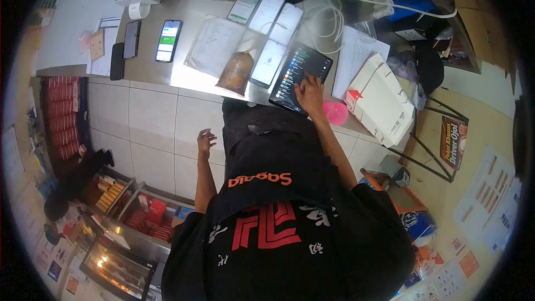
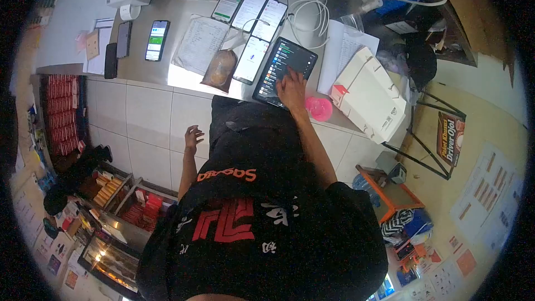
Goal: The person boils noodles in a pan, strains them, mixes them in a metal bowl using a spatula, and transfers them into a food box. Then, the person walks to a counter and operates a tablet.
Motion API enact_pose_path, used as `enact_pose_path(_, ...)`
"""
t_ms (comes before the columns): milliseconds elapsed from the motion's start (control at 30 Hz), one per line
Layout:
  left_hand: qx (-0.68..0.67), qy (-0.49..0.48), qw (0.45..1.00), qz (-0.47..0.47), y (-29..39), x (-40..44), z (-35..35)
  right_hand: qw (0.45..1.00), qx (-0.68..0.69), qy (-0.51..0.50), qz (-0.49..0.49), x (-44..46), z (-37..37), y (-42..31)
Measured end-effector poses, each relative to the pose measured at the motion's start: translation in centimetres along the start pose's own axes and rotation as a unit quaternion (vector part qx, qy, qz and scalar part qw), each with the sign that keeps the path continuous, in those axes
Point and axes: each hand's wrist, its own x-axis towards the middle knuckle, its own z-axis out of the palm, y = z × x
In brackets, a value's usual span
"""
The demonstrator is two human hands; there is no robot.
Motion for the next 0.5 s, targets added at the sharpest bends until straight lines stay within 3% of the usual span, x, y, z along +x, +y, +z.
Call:
enact_pose_path(233, 0.01, -0.028, 1.0, -0.004, 0.3, 0.3, 0.9, 1.0, 0.017, 0.01, 0.007, -0.1, 0.0, 0.7)
enact_pose_path(400, 0.034, -0.055, 0.998, -0.004, -3.6, 0.6, 2.5, 0.999, 0.04, 0.017, 0.017, -0.4, 0.4, 0.9)
enact_pose_path(500, -0.02, -0.079, 0.997, 0.009, -5.7, 0.4, 2.7, 0.999, 0.048, 0.019, 0.005, -0.5, 0.4, 0.8)
